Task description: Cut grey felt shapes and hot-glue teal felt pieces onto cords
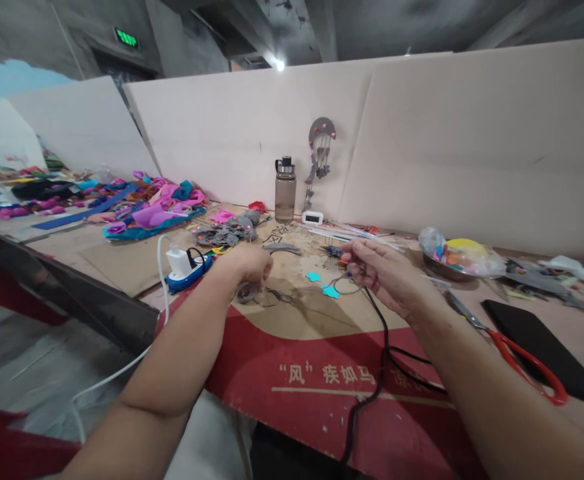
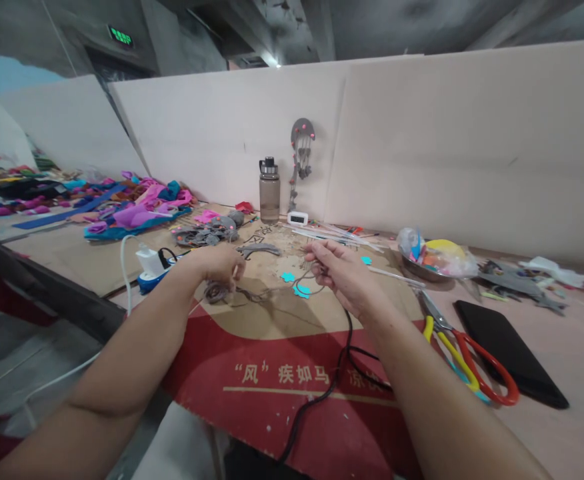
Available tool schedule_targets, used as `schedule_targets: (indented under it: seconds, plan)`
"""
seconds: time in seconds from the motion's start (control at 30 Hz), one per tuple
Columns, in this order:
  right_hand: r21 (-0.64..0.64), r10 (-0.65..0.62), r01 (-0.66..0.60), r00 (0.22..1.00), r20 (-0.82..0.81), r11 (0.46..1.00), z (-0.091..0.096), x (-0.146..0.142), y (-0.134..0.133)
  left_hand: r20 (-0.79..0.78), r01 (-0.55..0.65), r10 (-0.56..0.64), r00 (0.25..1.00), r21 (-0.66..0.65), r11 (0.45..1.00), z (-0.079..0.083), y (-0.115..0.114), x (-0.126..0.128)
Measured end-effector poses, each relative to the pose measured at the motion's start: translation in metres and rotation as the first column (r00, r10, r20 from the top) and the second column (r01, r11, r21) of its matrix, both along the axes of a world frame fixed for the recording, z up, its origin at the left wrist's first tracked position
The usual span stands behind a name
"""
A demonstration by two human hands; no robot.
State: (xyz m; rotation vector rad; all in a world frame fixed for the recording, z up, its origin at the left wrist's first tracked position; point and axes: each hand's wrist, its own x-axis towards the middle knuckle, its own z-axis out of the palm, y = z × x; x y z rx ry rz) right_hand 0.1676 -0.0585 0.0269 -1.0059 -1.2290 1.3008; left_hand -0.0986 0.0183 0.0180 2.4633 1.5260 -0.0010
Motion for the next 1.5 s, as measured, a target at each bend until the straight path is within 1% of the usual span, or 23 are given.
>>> schedule_targets:
  seconds: [0.07,0.13,0.2,0.23,0.3,0.33,0.4,0.43,0.53,0.57,0.63,0.7,0.77,0.83,0.87,0.97,1.0,1.07,1.17,1.27,1.37,1.43,1.5]
  plan:
    - [-0.024,-0.005,0.005,1.0,0.0,1.0,0.0,-0.003,-0.001,0.113,0.026,-0.034,0.993,0.074,0.997,0.003,-0.002,0.004]
    - [-0.034,-0.003,0.003,1.0,-0.013,0.999,-0.001,-0.005,-0.002,0.316,0.149,-0.182,0.931,0.125,0.981,0.007,-0.01,0.019]
    - [-0.027,0.01,-0.011,0.999,-0.035,1.0,-0.002,-0.008,-0.002,0.573,0.209,-0.283,0.769,0.192,0.959,0.01,-0.022,0.038]
    - [-0.014,0.023,-0.023,0.999,-0.038,1.0,-0.002,-0.008,-0.002,0.684,0.237,-0.291,0.669,0.175,0.956,0.011,-0.028,0.048]
    - [0.026,0.043,-0.043,0.999,-0.016,0.999,-0.003,-0.009,-0.002,0.836,0.359,-0.242,0.493,0.058,0.932,0.012,-0.04,0.064]
    - [0.05,0.048,-0.048,0.999,0.007,0.998,-0.004,-0.009,-0.001,0.866,0.435,-0.19,0.462,-0.034,0.9,0.012,-0.044,0.069]
    - [0.092,0.047,-0.053,0.997,0.065,0.994,-0.005,-0.007,0.0,0.867,0.481,-0.07,0.493,-0.204,0.853,0.011,-0.046,0.073]
    - [0.107,0.042,-0.052,0.995,0.088,0.993,-0.006,-0.006,0.001,0.854,0.456,-0.031,0.519,-0.246,0.855,0.01,-0.045,0.073]
    - [0.083,0.071,-0.086,0.983,0.169,0.993,-0.008,-0.001,0.002,0.839,0.367,-0.018,0.543,-0.218,0.904,0.008,-0.036,0.068]
    - [0.053,0.093,-0.107,0.973,0.212,0.993,-0.008,0.0,0.002,0.837,0.367,-0.025,0.546,-0.212,0.906,0.008,-0.033,0.067]
    - [-0.016,0.15,-0.152,0.937,0.315,0.988,-0.007,0.002,0.0,0.858,0.364,0.004,0.514,-0.223,0.904,0.009,-0.027,0.065]
    - [-0.059,0.201,-0.194,0.896,0.396,0.979,-0.005,0.002,-0.002,0.891,0.363,0.066,0.45,-0.25,0.898,0.011,-0.023,0.063]
    - [-0.069,0.224,-0.215,0.884,0.411,0.974,-0.004,0.003,-0.002,0.913,0.356,0.123,0.39,-0.272,0.894,0.013,-0.018,0.061]
    - [-0.053,0.205,-0.2,0.905,0.372,0.978,-0.003,0.004,-0.001,0.91,0.321,0.152,0.387,-0.287,0.903,0.013,-0.012,0.057]
    - [-0.04,0.182,-0.179,0.923,0.338,0.983,-0.003,0.005,0.0,0.897,0.279,0.156,0.413,-0.288,0.916,0.012,-0.009,0.053]
    - [-0.017,0.126,-0.125,0.969,0.21,0.992,-0.002,0.006,0.003,0.814,0.139,0.12,0.568,-0.239,0.961,0.007,-0.003,0.041]
    - [-0.016,0.11,-0.109,0.98,0.167,0.994,-0.002,0.007,0.004,0.773,0.13,0.105,0.626,-0.236,0.963,0.006,-0.003,0.037]
    - [-0.009,0.079,-0.079,0.993,0.082,0.997,-0.003,0.007,0.006,0.691,0.225,0.068,0.719,-0.325,0.919,0.004,-0.007,0.032]
    - [0.044,0.057,-0.054,0.997,-0.05,0.998,-0.004,0.009,0.008,0.68,0.417,-0.035,0.732,-0.407,0.813,0.001,-0.02,0.033]
    - [0.092,0.07,-0.056,0.985,-0.157,0.994,-0.003,0.012,0.009,0.641,0.464,-0.092,0.762,-0.441,0.768,-0.003,-0.032,0.037]
    - [0.115,0.081,-0.059,0.977,-0.2,0.992,0.001,0.017,0.009,0.65,0.414,-0.054,0.758,-0.416,0.81,-0.004,-0.03,0.032]
    - [0.13,0.083,-0.058,0.976,-0.202,0.99,0.004,0.021,0.009,0.718,0.343,0.009,0.696,-0.343,0.875,-0.002,-0.021,0.02]
    - [0.136,0.086,-0.06,0.977,-0.194,0.989,0.008,0.026,0.009,0.688,0.221,0.061,0.723,-0.314,0.923,0.001,-0.009,0.003]
